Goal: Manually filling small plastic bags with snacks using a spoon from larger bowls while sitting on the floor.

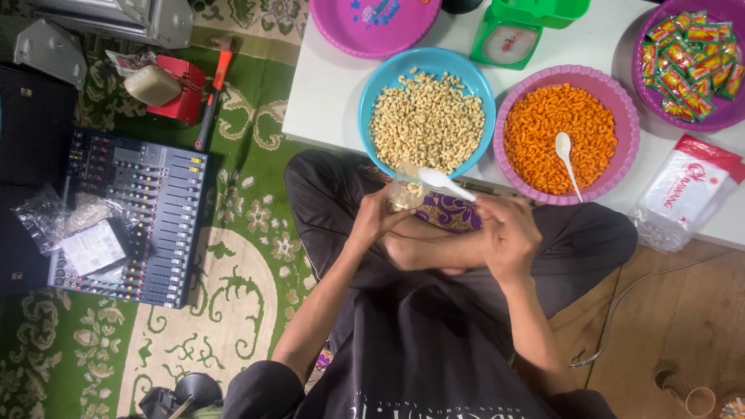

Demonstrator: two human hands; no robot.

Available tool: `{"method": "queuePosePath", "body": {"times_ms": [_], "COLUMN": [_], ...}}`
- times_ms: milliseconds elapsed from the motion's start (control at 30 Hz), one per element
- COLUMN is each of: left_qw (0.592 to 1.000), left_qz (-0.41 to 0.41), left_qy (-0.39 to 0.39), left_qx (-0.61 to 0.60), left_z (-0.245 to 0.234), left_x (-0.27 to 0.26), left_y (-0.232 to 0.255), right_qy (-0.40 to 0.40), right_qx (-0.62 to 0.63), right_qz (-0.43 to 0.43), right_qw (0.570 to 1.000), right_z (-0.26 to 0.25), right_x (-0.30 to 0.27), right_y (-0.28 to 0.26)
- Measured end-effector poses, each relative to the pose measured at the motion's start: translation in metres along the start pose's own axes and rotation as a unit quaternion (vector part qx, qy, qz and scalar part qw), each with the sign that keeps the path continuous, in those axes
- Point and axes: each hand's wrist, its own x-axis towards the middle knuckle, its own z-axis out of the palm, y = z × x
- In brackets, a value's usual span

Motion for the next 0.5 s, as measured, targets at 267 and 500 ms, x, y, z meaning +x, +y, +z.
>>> {"method": "queuePosePath", "body": {"times_ms": [267, 500], "left_qw": [0.985, 0.932], "left_qz": [-0.053, -0.008], "left_qy": [0.164, 0.349], "left_qx": [0.028, 0.095], "left_z": [-0.005, 0.006], "left_x": [-0.01, -0.031], "left_y": [-0.033, -0.112], "right_qy": [0.024, -0.014], "right_qx": [-0.06, -0.055], "right_qz": [0.157, 0.18], "right_qw": [0.985, 0.982], "right_z": [0.022, 0.069], "right_x": [-0.011, -0.034], "right_y": [0.064, 0.117]}}
